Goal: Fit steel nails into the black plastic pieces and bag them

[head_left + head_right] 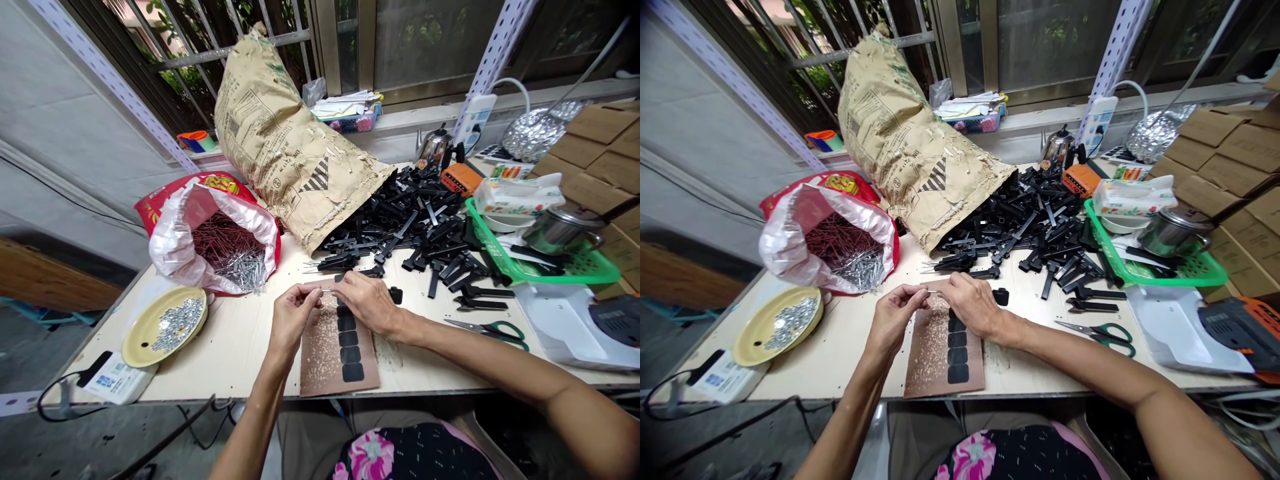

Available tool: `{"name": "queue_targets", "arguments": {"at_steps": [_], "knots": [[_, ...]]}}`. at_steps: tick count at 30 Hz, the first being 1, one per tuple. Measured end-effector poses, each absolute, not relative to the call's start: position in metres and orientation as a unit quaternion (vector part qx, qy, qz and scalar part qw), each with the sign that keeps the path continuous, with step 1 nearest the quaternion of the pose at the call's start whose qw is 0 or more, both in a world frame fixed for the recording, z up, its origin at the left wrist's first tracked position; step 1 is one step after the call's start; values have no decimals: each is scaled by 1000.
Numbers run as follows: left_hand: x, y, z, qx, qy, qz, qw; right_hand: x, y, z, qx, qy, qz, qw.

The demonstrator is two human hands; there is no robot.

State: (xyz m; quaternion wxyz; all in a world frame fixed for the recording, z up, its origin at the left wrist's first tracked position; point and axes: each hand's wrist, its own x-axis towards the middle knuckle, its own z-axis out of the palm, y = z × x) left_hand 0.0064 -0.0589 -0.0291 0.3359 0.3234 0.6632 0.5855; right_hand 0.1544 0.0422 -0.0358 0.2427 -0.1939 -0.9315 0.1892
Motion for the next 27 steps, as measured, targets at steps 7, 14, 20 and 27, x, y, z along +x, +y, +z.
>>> {"name": "queue_targets", "arguments": {"at_steps": [7, 14, 20, 27], "knots": [[8, -59, -31, 318, 662, 579, 353, 157, 49, -31, -157, -926, 244, 242], [5, -59, -32, 289, 653, 576, 398, 155, 53, -33, -158, -883, 382, 224], [2, -59, -31, 197, 593, 599, 501, 155, 54, -34, -159, -891, 349, 241], [4, -59, -36, 203, 599, 598, 491, 160, 54, -38, -165, -900, 327, 235]]}}
